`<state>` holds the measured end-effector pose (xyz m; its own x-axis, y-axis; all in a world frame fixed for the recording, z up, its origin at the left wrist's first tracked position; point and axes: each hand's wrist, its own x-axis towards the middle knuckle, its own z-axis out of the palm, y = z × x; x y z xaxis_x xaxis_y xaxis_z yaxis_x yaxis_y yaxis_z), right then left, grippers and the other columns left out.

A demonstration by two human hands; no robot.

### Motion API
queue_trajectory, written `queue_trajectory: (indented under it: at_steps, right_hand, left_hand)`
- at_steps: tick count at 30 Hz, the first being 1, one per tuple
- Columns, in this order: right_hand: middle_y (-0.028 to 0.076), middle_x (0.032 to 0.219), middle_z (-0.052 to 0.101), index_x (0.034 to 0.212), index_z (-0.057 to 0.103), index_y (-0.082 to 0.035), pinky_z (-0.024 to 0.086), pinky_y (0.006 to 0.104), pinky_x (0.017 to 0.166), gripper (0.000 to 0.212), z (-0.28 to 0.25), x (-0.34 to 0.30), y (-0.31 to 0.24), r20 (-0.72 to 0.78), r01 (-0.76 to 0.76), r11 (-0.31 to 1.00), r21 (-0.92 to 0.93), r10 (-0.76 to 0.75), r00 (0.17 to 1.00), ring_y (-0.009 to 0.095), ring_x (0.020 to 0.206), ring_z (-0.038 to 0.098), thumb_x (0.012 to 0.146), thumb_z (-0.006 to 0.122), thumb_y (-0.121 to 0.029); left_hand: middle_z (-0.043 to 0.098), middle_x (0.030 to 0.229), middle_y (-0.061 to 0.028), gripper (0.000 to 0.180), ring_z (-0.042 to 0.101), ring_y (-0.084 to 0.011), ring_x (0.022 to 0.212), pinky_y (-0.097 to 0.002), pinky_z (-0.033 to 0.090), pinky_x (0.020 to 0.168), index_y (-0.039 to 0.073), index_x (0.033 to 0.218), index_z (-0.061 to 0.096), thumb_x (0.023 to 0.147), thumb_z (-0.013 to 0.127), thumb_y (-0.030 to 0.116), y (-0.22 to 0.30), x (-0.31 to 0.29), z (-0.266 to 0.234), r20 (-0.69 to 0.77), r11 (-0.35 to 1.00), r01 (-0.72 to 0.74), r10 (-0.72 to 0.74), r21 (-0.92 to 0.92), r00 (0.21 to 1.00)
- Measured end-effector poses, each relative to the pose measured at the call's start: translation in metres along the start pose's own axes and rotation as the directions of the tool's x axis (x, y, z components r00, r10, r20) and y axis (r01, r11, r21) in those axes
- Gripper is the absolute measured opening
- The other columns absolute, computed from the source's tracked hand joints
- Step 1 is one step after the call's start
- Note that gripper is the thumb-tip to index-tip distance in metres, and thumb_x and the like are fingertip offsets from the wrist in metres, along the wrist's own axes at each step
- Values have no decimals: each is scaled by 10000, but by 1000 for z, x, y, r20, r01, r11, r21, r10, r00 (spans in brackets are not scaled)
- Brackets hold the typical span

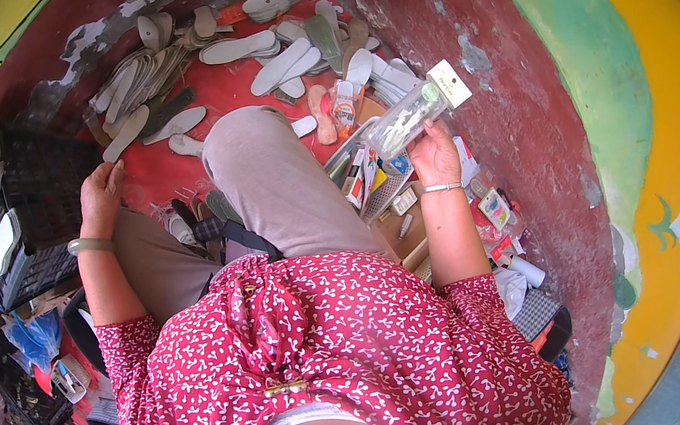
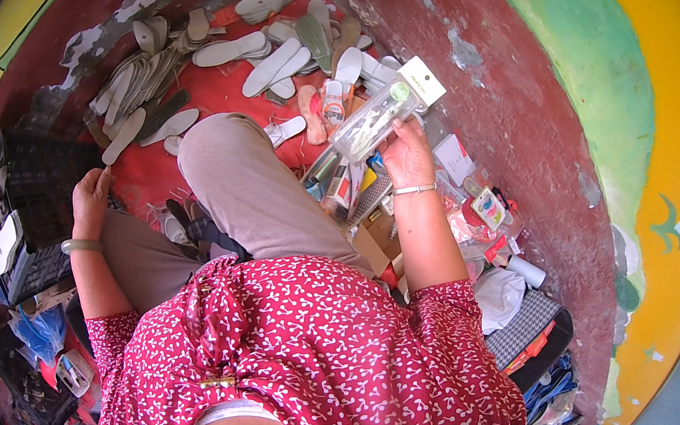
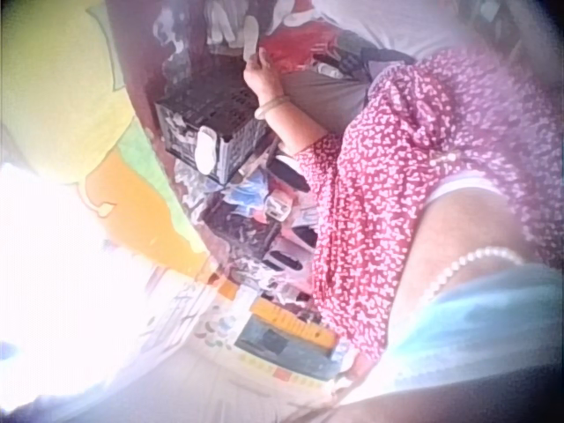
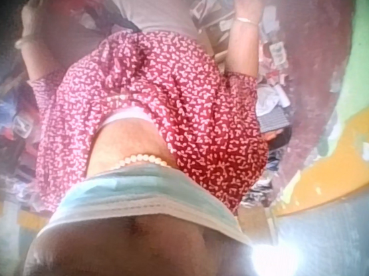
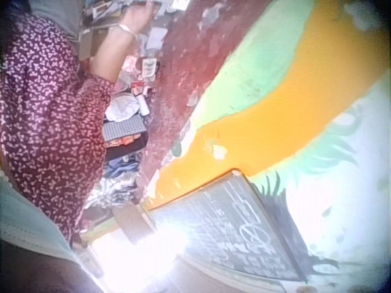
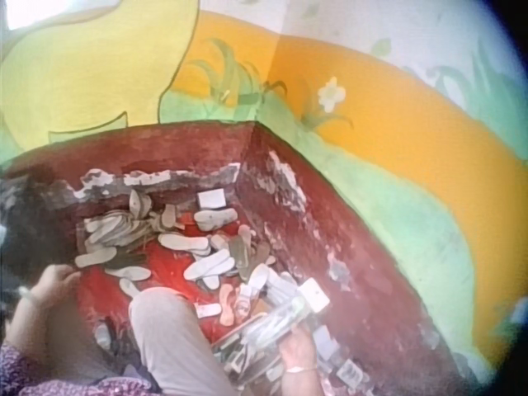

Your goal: The person wipes a pack of markers with a cloth and then wipes several shoe insoles before placing them into a crate.

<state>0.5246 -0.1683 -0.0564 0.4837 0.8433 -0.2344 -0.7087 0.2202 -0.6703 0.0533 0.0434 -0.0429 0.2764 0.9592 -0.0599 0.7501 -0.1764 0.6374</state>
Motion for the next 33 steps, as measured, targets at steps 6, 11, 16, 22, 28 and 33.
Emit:
queue_trajectory:
  at_steps: [6, 11, 16, 22, 28, 33]
  right_hand:
    - [95, 1109, 565, 1164, 485, -55, 484, 362, 870, 447, -5, 5, 2, -45, 6, 999, -39, -8, 999, 215, 1020, 555, 748, 650, -50]
    - [83, 1123, 556, 1172, 481, -62, 470, 367, 882, 463, -6, 6, 1, -49, 18, 998, -56, -21, 999, 214, 1043, 541, 739, 644, -32]
    - [81, 1119, 555, 1172, 478, -61, 461, 377, 882, 467, -8, 7, -4, -83, 24, 998, -54, -28, 996, 217, 1041, 539, 734, 627, -6]
    - [55, 985, 563, 1044, 519, -70, 466, 367, 790, 312, -92, 13, 13, -353, -49, 949, -311, -67, 933, 178, 916, 549, 744, 586, -19]
    - [59, 877, 548, 961, 528, -45, 500, 311, 605, 235, -168, -22, 48, -705, -357, 840, -409, -43, 708, 182, 757, 556, 735, 591, -40]
    - [53, 764, 581, 833, 591, -48, 477, 296, 510, 122, -186, -23, 86, -848, -610, 666, -430, -65, 527, 147, 651, 577, 718, 625, -72]
  left_hand:
    - [578, 622, -104, 283, 513, -146, 535, -294, 420, 526, -15, 784, 604, 869, 570, 253, -3, 0, 0, -20, 999, -51, 52, 5, 998]
    - [577, 617, -92, 284, 510, -139, 520, -291, 417, 510, -12, 789, 608, 872, 569, 257, -3, -2, 1, -19, 1000, -20, 20, -6, 1000]
    - [570, 604, -86, 280, 508, -128, 504, -289, 415, 493, -13, 792, 610, 874, 569, 251, -2, -1, 0, -16, 999, -40, 40, 4, 999]
    - [580, 615, -94, 272, 534, -135, 531, -292, 427, 517, -10, 798, 612, 874, 567, 247, 2, -4, -1, 11, 1000, -3, 3, -27, 1000]
    - [620, 676, -134, 285, 597, -203, 611, -307, 454, 588, -19, 811, 615, 871, 561, 254, 1, -1, -2, 22, 998, -31, 30, 63, 999]
    - [628, 697, -145, 296, 615, -231, 651, -320, 461, 612, -18, 810, 621, 869, 556, 265, 3, -3, -5, 47, 992, 43, -49, 116, 998]
